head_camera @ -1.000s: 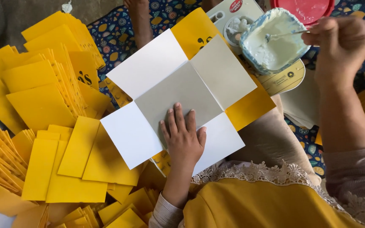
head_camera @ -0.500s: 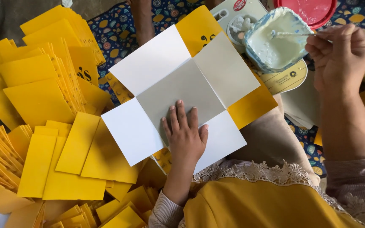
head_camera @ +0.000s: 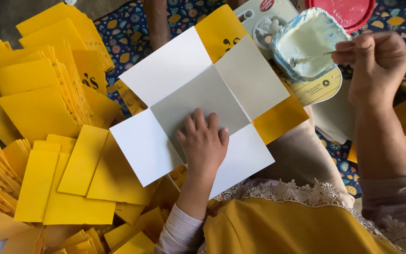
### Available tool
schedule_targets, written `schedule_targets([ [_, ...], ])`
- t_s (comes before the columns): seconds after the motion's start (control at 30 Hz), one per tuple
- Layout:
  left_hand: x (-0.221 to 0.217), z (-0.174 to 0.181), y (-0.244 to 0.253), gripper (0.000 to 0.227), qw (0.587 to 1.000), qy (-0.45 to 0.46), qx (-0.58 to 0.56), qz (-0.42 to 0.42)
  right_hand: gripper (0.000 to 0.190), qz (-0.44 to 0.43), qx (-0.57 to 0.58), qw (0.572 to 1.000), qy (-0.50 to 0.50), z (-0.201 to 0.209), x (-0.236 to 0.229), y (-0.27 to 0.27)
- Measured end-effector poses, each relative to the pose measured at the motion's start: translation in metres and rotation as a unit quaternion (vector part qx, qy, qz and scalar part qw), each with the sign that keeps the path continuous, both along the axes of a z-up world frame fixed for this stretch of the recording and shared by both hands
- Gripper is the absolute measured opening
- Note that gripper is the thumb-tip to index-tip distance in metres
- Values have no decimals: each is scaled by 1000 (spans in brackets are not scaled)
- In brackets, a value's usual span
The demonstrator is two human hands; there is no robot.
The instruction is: Applying glue to yellow paper templates and folding them to assemble boxes or envelopes
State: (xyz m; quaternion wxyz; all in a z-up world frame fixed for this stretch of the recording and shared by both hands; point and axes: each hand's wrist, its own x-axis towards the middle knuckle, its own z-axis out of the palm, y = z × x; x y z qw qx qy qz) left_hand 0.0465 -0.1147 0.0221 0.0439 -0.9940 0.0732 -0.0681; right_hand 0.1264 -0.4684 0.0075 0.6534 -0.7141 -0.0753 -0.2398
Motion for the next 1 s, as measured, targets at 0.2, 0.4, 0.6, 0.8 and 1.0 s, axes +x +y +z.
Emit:
schedule_targets([
  [0.2,-6,-11,-2,40,999,-48,-3,2,19,-27,31,997,70,8,-3,9],
  [0.4,-9,-12,-3,39,999,-52,-9,3,25,-37,191,976,102,15,-8,8],
  [0.6,-14,-6,3,37,998,-29,-47,-3,10,71,222,968,88,33,-24,36],
  [0.8,-15,-9,2,55,998,-12,-61,-6,18,88,108,990,5,40,-33,39],
  [1.0,-14,-17,-3,61,999,-26,-16,-8,21,-35,-61,996,-53,24,-46,2],
])
